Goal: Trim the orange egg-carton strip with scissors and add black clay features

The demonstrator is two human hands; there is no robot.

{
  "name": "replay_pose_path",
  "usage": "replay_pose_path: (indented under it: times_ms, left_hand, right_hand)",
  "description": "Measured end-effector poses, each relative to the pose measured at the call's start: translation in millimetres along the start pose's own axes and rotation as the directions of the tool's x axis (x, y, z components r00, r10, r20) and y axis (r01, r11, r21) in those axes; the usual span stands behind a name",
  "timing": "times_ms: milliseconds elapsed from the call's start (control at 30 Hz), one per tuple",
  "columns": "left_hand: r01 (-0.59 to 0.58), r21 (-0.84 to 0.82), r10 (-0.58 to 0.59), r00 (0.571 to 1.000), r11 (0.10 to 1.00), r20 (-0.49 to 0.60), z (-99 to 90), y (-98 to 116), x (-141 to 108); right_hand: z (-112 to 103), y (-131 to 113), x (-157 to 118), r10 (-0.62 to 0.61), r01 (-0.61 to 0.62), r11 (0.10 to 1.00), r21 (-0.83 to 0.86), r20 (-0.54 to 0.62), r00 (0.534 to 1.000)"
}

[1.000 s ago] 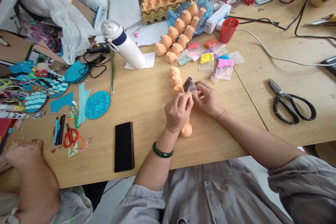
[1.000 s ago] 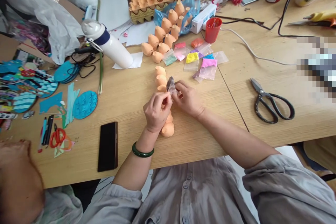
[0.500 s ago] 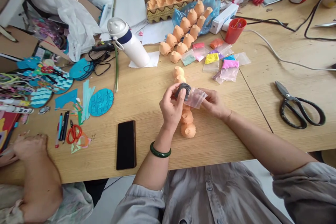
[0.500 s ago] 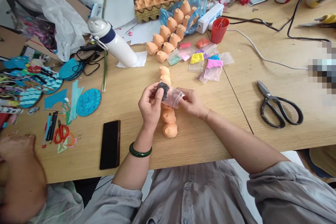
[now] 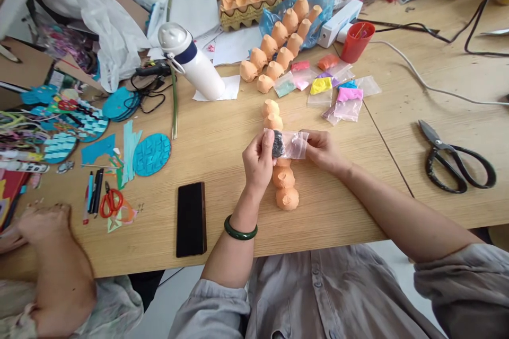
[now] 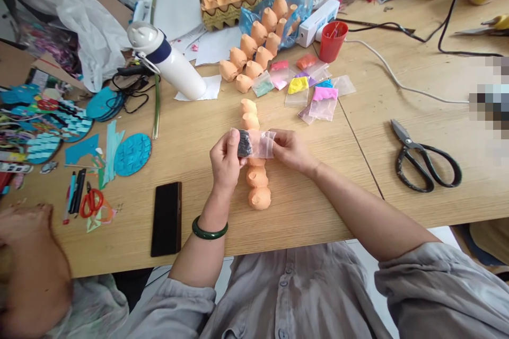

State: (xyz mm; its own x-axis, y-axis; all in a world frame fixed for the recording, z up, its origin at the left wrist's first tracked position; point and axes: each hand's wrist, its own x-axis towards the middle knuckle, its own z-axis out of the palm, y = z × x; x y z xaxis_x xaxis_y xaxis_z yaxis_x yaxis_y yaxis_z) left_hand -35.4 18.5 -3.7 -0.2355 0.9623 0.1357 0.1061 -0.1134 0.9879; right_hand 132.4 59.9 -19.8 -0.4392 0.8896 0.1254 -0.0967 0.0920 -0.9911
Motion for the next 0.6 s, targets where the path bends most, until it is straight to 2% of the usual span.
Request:
replay_pose_path:
  times_ms: [100, 167, 333, 467, 600]
  left_hand:
    - [-0.033, 0.102, 0.041, 0.996, 0.994, -0.079, 0.3, -4.0, 0.8]
    - [-0.037, 0.142, 0.054, 0.992, 0.989, -0.115, 1.1, -6.5, 1.3]
    - [-0.034, 0.174, 0.068, 0.978, 0.984, -0.195, 2.5, -9.7, 1.0]
    - [-0.031, 0.193, 0.073, 0.974, 0.981, -0.215, 2.5, -12.2, 1.1]
    - [-0.016, 0.125, 0.047, 0.967, 0.992, -0.249, 3.0, -12.9, 1.5]
  right_hand:
    - [4.4, -0.1, 0.9, -0.016, 0.024, 0.999, 0.047, -0.161, 0.987]
    - [4.7, -1.0, 1.3, -0.068, 0.078, 0.996, 0.040, -0.203, 0.977]
    - [1.6, -6.2, -1.8, -0.231, 0.218, 0.969, -0.116, -0.112, 0.966]
    - [4.7, -9.3, -5.8, -0.297, 0.265, 0.945, -0.189, -0.166, 0.940]
    - [7.0, -8.0, -6.5, -0.355, 0.309, 0.908, -0.283, -0.129, 0.926]
